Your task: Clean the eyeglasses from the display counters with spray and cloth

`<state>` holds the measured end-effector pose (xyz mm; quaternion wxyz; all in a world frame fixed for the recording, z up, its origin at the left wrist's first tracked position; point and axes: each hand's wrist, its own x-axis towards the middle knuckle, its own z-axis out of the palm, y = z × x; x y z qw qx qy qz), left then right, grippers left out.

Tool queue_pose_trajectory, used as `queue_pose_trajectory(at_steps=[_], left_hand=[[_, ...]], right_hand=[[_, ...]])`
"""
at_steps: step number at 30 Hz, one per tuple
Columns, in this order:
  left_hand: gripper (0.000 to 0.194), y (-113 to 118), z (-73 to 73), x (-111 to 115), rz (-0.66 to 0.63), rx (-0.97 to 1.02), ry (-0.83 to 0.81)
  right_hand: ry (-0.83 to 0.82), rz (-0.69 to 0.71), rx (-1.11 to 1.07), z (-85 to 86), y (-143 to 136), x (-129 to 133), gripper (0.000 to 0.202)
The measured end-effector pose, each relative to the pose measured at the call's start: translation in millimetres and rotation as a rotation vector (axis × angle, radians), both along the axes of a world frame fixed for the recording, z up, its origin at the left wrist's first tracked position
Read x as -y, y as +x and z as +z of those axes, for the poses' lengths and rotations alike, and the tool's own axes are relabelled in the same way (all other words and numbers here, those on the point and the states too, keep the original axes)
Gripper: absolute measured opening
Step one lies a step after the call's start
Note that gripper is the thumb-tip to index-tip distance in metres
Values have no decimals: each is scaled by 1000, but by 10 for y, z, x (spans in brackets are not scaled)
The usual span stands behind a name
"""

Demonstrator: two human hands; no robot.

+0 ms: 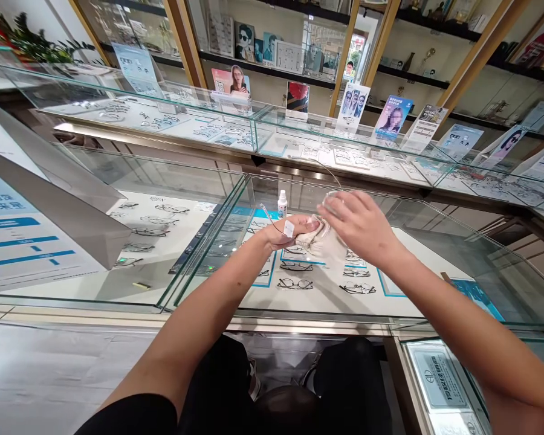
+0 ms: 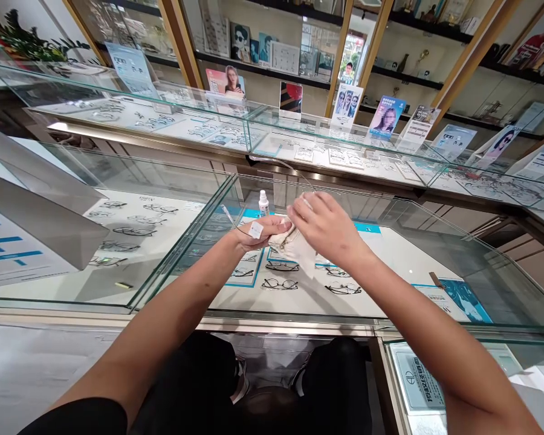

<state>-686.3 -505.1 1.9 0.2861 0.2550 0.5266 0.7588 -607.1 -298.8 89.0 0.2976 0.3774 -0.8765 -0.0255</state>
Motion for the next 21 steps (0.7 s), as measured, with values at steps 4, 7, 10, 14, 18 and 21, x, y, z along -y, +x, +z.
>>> queue_pose_trajectory(at_steps=[4, 7, 10, 14, 18, 21], left_hand=[[51, -78, -35, -12, 27, 11, 13], [53, -103, -67, 7, 80, -29, 7], [54, -100, -83, 11, 74, -61, -23], [51, -89, -87, -31, 76, -39, -51], [48, -103, -150, -75, 68, 92, -70], [46, -125, -219, -83, 39, 176, -94]], right_hand=[[-641, -165, 79, -245, -142, 24, 21], [-1111, -101, 503, -521, -333, 73, 21], [-1427, 13, 856, -740, -517, 132, 24], [-1636, 94, 1083, -881, -639, 157, 34], [-1646, 151, 1105, -964, -659, 115, 34], [-1626, 191, 1083, -1029, -656, 82, 30]])
